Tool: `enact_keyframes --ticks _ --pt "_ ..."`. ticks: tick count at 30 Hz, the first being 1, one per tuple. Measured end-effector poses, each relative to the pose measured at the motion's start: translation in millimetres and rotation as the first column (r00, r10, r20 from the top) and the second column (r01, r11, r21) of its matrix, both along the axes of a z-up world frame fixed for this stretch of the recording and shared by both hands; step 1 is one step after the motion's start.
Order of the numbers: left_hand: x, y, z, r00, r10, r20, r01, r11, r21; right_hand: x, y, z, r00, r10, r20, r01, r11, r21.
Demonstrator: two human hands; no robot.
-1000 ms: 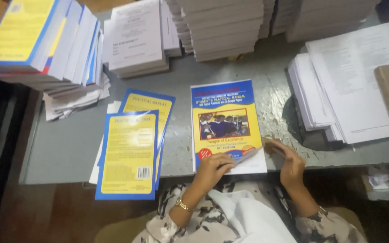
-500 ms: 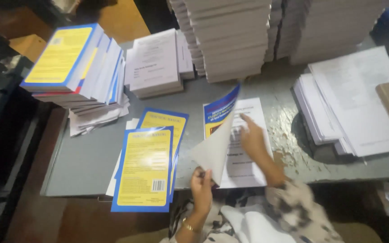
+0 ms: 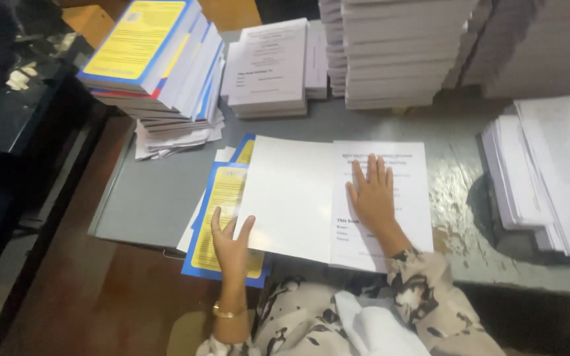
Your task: Assembling manuals by collating printed covers with internal pages and stacking the finished sets.
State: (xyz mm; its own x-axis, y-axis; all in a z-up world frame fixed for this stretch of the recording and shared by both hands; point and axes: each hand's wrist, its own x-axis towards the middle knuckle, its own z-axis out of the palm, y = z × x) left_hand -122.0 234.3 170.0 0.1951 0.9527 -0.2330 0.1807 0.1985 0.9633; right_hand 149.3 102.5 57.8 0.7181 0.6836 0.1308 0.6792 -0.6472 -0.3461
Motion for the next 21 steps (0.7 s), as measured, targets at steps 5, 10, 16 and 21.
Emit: enact_keyframes --ticks 5,10,16,21 --pt "-1.8 -2.8 -11.1 0.936 0.117 0.333 -0.02 0.959 -0.282 3.1 0.7 1.3 1.0 0.004 0.0 -0.004 0.998 -0.055" --pt "-39.1 -0.5 -72.0 0.992 -0.11 0.068 0.126 0.93 -0.346 0.4 -1.6 -6.8 1.0 -0.01 -0.027 0.009 0.999 -0.047" --pt "-73.0 6.4 -106.0 0.938 -0.131 -0.32 0.111 0.99 -0.082 2.3 -3.0 -7.8 1.0 0.027 0.014 -0.028 0.999 0.038" --pt "-124.3 37.6 -85.9 0.939 0.211 -0.272 -0.184 0.975 0.121 2.1 -5.5 -15.8 0.994 0.029 0.11 -0.034 0.998 0.05"
